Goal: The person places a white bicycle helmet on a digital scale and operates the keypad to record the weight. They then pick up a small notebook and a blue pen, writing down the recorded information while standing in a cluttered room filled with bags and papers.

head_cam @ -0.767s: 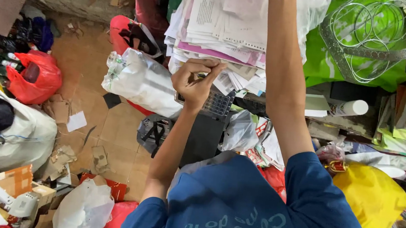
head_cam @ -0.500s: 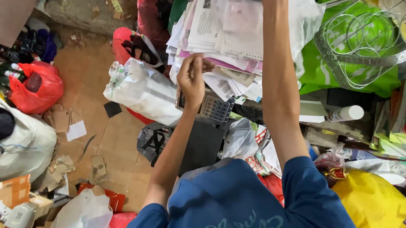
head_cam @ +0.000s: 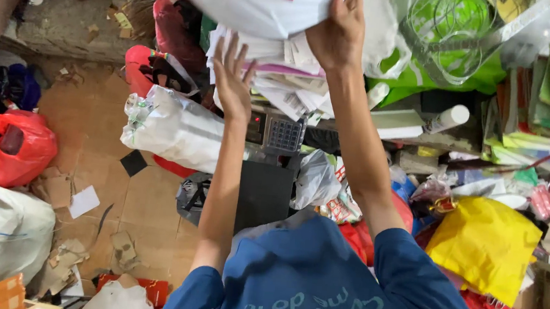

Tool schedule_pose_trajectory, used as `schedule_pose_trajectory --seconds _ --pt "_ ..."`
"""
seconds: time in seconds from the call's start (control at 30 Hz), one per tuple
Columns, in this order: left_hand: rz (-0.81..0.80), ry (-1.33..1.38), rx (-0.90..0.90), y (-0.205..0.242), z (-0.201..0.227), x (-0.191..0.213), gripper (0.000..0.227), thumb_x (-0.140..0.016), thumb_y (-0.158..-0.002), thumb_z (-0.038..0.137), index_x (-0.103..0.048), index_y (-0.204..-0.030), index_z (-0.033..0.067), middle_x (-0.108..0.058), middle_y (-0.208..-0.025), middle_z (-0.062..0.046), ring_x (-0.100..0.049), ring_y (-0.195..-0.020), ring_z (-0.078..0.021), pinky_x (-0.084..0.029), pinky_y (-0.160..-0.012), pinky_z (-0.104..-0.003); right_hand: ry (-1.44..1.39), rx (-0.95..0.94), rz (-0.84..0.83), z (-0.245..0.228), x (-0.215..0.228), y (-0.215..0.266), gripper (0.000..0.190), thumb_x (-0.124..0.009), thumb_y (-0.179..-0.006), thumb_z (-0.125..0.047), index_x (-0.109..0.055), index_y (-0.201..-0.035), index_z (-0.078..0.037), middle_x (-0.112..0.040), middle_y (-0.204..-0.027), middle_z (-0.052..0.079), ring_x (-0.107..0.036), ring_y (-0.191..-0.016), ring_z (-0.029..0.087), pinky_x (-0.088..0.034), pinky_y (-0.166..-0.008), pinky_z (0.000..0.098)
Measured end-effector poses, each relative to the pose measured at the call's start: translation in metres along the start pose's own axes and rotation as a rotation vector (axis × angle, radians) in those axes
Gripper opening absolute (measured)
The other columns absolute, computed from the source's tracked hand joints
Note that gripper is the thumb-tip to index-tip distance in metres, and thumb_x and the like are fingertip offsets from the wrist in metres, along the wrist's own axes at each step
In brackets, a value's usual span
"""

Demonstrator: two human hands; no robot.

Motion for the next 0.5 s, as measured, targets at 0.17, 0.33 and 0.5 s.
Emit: schedule_pose_trajectory --seconds 0.17,0.33,0.5 --pt "0.071 0.387 0.121 0.007 0.052 0.044 0.083 -0.053 -0.096 0.069 -0.036 -0.155 0.013 -0.049 -0.151 -0.011 -0.048 -0.137 -0.0334 -0.044 -0.115 -0.057 -0.026 -0.121 -0.059 0.021 -0.065 0.077 0.063 -0.08 -0.094 -0.018 -0.05 -0.147 -0.002 -0.066 -0.139 0.013 -0.067 -0.128 0.026 -0.053 -0.111 0.0455" --pt "0.072 0.169 0.158 0.077 0.109 0.121 0.076 -0.051 -0.099 0.062 -0.038 -0.154 0.0107 -0.049 -0.151 -0.012 -0.048 -0.137 -0.0329 -0.044 -0.115 -0.055 0.009 -0.389 0.073 0.083 -0.099 0.181 0.065 -0.085 -0.088 -0.019 -0.057 -0.14 0.008 -0.071 -0.131 0.019 -0.071 -0.118 0.03 -0.056 -0.106 0.0513" --pt "0.026 -0.053 0.246 0.152 0.145 0.205 0.07 -0.049 -0.101 0.054 -0.04 -0.153 0.0084 -0.05 -0.15 -0.013 -0.049 -0.137 -0.0324 -0.043 -0.114 -0.052 0.13 -0.566 0.212 0.131 -0.147 0.255 0.054 -0.078 -0.094 -0.017 -0.061 -0.138 0.008 -0.072 -0.126 0.014 -0.07 -0.114 0.024 -0.056 -0.103 0.0399"
Point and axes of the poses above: each hand's wrist, its own y-axis away from the middle knuckle, its own x-axis out of the back of the hand, z = x × y, the point moved 3 cm from there along -y, towards the middle knuckle
